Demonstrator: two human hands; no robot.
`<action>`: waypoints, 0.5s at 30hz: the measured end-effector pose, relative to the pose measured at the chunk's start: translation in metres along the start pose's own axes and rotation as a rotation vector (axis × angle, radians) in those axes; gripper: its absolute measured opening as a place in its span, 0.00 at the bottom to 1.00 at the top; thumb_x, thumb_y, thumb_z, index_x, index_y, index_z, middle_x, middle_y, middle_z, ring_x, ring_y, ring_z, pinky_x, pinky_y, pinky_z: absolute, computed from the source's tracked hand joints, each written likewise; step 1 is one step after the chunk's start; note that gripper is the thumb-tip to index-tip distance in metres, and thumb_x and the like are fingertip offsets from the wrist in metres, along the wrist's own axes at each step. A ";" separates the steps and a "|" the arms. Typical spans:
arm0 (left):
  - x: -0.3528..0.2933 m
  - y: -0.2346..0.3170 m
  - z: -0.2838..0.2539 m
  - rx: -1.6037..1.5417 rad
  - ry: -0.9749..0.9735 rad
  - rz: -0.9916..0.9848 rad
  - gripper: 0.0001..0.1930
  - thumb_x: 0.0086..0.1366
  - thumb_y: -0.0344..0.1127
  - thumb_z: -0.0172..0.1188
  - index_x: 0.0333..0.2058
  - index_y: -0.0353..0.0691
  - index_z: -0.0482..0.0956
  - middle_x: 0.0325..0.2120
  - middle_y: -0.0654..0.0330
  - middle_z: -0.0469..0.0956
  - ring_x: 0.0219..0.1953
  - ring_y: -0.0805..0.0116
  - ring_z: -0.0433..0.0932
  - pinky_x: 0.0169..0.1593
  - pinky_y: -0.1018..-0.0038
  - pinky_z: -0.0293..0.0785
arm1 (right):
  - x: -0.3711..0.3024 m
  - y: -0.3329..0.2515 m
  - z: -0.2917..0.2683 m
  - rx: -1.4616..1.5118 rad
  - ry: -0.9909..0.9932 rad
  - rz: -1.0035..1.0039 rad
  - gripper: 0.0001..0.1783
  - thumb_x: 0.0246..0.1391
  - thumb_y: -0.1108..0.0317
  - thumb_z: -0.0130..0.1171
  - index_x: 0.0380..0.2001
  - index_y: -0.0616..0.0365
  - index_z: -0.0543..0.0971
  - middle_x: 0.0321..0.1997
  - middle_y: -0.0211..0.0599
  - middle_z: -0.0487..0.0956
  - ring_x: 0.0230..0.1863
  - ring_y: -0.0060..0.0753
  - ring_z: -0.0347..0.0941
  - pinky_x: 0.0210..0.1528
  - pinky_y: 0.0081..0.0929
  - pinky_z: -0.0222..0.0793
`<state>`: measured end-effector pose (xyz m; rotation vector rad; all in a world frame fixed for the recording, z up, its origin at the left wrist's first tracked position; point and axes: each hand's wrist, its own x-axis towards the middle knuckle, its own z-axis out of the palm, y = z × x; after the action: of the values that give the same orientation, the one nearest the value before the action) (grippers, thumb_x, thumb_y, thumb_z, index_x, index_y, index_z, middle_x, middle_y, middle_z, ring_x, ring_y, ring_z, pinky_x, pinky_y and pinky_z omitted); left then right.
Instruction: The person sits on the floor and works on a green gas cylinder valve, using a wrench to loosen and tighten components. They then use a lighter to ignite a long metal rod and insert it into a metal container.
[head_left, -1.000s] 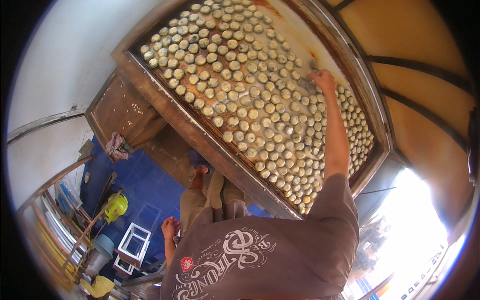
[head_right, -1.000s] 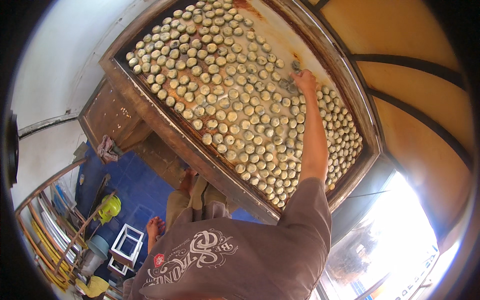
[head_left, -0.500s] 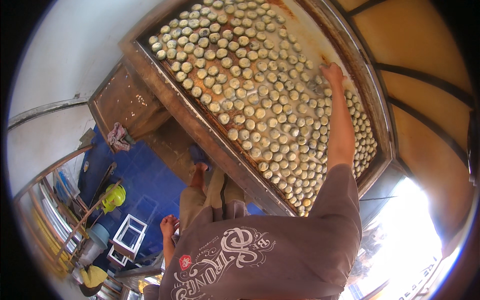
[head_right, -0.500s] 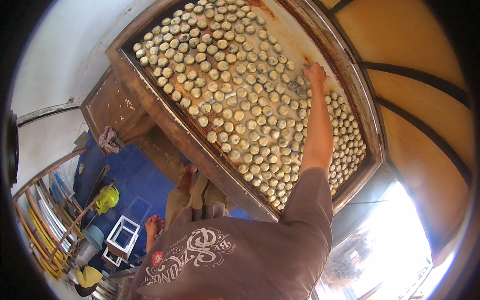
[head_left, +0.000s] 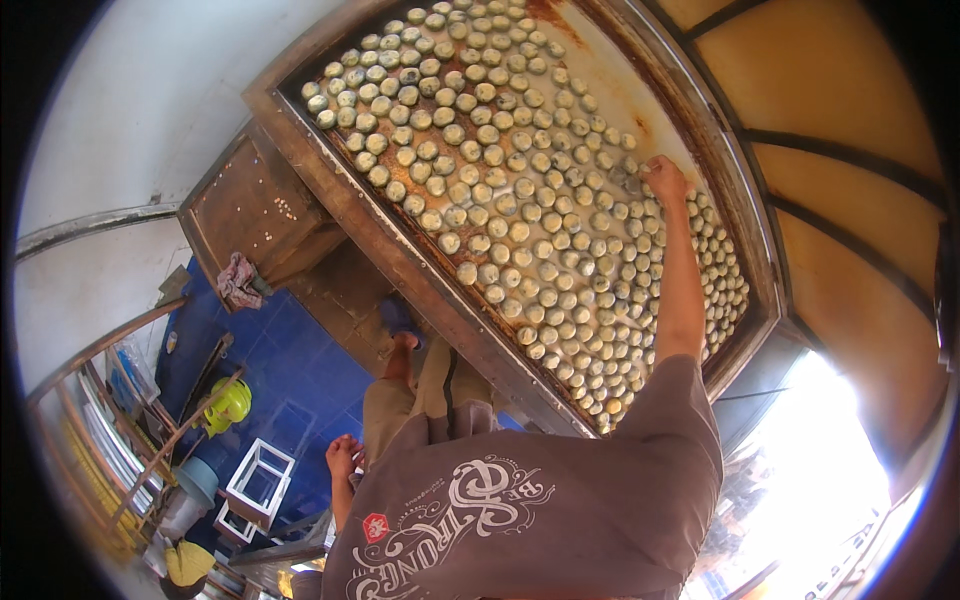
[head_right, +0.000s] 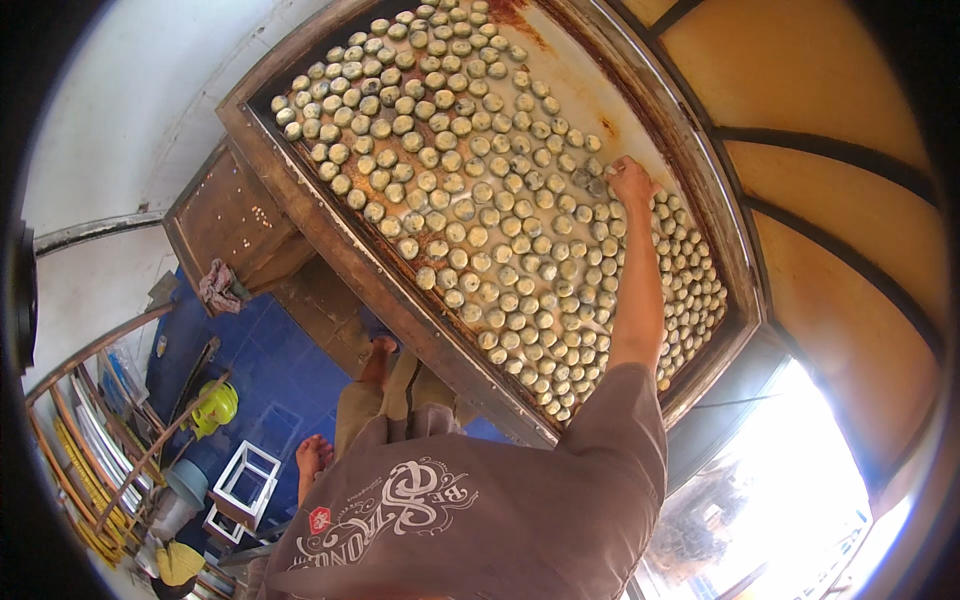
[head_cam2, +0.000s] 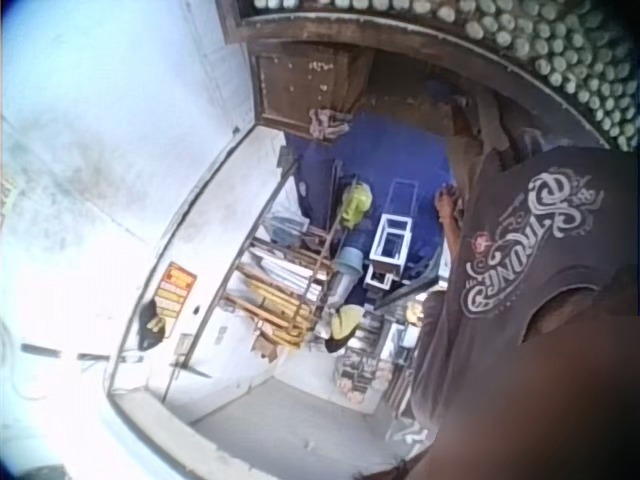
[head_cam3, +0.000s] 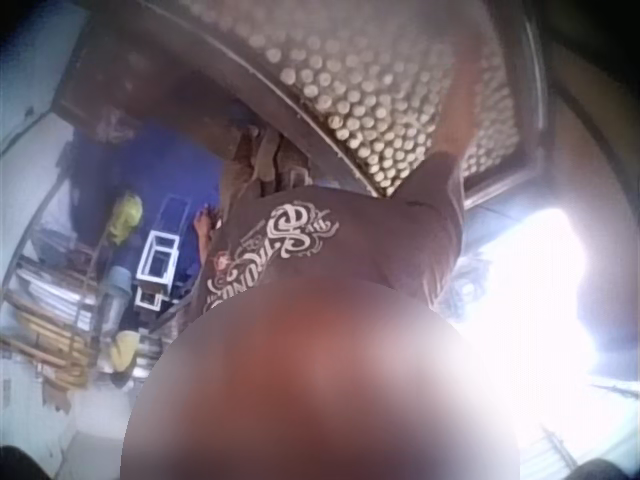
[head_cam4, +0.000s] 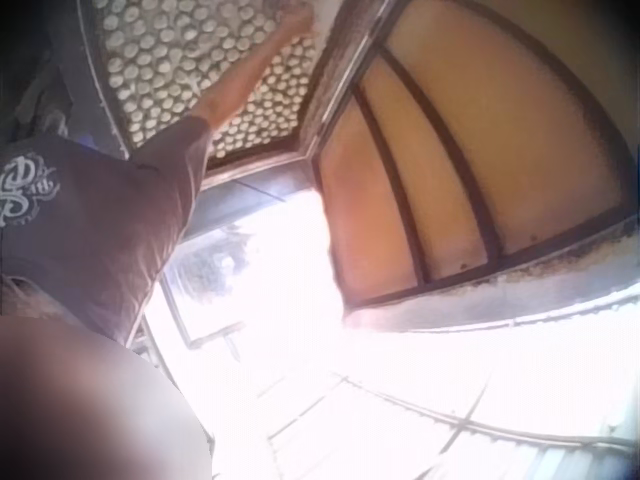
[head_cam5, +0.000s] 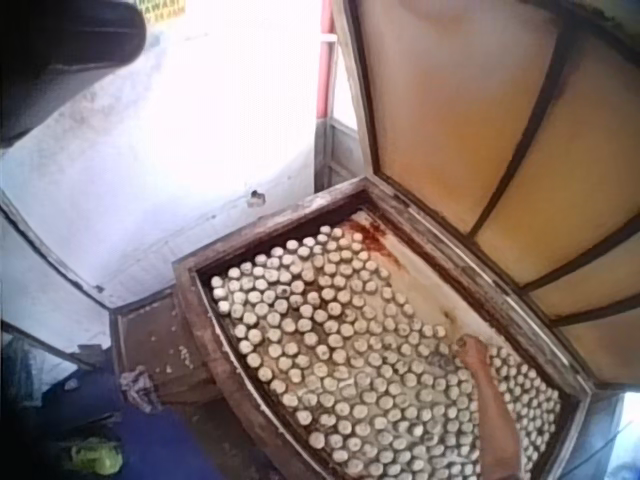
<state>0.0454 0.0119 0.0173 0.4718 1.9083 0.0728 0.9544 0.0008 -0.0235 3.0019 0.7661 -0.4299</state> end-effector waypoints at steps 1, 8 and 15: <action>0.002 0.001 0.000 -0.005 0.000 -0.003 0.15 0.66 0.46 0.63 0.44 0.43 0.78 0.36 0.62 0.79 0.35 0.65 0.80 0.36 0.65 0.78 | 0.000 -0.003 -0.001 0.019 -0.072 0.049 0.28 0.52 0.50 0.68 0.54 0.47 0.79 0.46 0.35 0.82 0.49 0.42 0.77 0.51 0.52 0.60; -0.001 0.014 -0.002 0.063 0.040 0.015 0.14 0.67 0.45 0.61 0.43 0.43 0.77 0.37 0.62 0.79 0.36 0.65 0.80 0.37 0.65 0.78 | 0.002 -0.034 0.013 0.077 0.286 -0.300 0.20 0.58 0.57 0.63 0.53 0.48 0.79 0.56 0.31 0.80 0.54 0.40 0.74 0.60 0.50 0.53; -0.007 0.014 0.001 -0.017 0.020 0.022 0.12 0.67 0.41 0.61 0.43 0.40 0.76 0.36 0.59 0.79 0.36 0.66 0.80 0.36 0.68 0.80 | -0.008 -0.036 -0.019 0.062 -0.138 -0.077 0.17 0.58 0.61 0.64 0.47 0.57 0.78 0.53 0.41 0.79 0.51 0.46 0.73 0.57 0.53 0.58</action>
<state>0.0527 0.0223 0.0272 0.4818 1.9206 0.1087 0.9356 0.0304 -0.0010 2.9661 0.8747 -0.6677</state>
